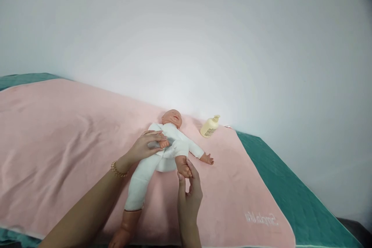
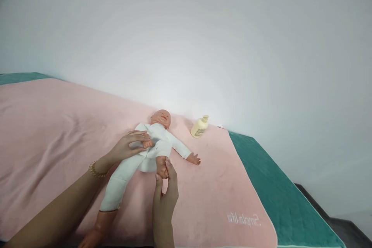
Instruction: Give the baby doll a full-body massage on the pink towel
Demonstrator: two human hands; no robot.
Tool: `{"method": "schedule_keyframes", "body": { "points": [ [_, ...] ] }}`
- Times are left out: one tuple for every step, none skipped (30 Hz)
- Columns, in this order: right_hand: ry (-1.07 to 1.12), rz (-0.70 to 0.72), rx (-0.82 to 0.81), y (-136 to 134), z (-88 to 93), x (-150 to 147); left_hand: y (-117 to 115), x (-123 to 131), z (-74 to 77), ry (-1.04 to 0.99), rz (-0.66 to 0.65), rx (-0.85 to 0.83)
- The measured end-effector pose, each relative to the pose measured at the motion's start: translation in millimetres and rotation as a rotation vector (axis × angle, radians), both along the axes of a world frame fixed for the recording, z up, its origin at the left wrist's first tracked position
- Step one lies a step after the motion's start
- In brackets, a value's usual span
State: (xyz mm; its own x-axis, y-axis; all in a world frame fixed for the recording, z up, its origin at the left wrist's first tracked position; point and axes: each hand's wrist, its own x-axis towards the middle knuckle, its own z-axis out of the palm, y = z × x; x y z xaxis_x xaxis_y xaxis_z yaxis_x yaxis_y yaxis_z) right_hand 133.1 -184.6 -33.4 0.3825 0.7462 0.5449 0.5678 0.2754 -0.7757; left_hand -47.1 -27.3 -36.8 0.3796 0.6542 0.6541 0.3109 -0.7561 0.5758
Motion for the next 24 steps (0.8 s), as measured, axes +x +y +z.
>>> {"method": "schedule_keyframes", "body": {
  "points": [
    [0.001,0.0,-0.001,0,0.0,0,-1,0,0.4,-0.015,0.004,-0.019],
    [0.004,-0.001,-0.004,-1,0.1,0,-1,0,1.0,-0.033,0.008,-0.041],
    [0.007,0.0,-0.006,-1,0.0,1,-2,0,1.6,-0.057,0.012,-0.065],
    [0.008,0.004,-0.006,-2,0.0,1,-3,0,2.3,-0.086,0.018,-0.091],
    [0.008,0.011,-0.003,-2,-0.3,2,-4,0,2.9,-0.118,0.023,-0.12],
    [0.007,0.02,0.001,-3,-0.6,3,-5,-1,3.5,-0.151,0.029,-0.148],
    [0.007,0.025,0.006,-5,-1.1,3,-6,-1,4.1,-0.184,0.037,-0.173],
    [0.006,0.029,0.012,-6,-1.9,4,-7,-1,4.7,-0.218,0.051,-0.194],
    [0.003,0.032,0.017,-9,-2.9,5,-8,-2,5.3,-0.248,0.07,-0.214],
    [-0.002,0.034,0.023,-11,-4.2,6,-9,-3,6.1,-0.276,0.095,-0.233],
    [-0.008,0.035,0.028,-14,-5.9,7,-10,-4,6.9,-0.305,0.123,-0.255],
    [-0.017,0.035,0.035,-18,-8.0,7,-11,-6,7.9,-0.334,0.151,-0.277],
    [-0.025,0.032,0.046,-22,-10.6,8,-12,-7,9.0,-0.366,0.18,-0.299],
    [-0.031,0.027,0.056,-26,-13.8,9,-12,-8,10.0,-0.404,0.208,-0.313],
    [-0.035,0.019,0.072,-30,-17.5,9,-12,-9,10.9,-0.45,0.231,-0.318],
    [-0.036,0.012,0.089,-35,-21.8,10,-12,-10,11.4,-0.505,0.248,-0.316],
    [-0.042,0.012,0.107,-39,-26.5,11,-11,-10,11.7,-0.566,0.259,-0.312],
    [-0.049,0.019,0.12,-43,-31.7,13,-10,-11,11.7,-0.635,0.27,-0.308],
    [-0.061,0.037,0.129,-48,-37.0,14,-9,-11,11.4,-0.705,0.279,-0.311],
    [-0.076,0.057,0.137,-52,-42.4,16,-7,-12,11.0,-0.773,0.289,-0.319],
    [-0.091,0.074,0.148,-56,-47.7,19,-5,-13,10.4,-0.836,0.302,-0.33],
    [-0.106,0.087,0.158,-59,-52.7,21,-3,-14,9.6,-0.893,0.324,-0.337],
    [-0.125,0.095,0.172,-62,-57.2,24,0,-15,8.7,-0.943,0.351,-0.345],
    [-0.155,0.107,0.188,-65,-61.1,28,2,-17,7.4,-0.993,0.38,-0.356]
  ]
}}
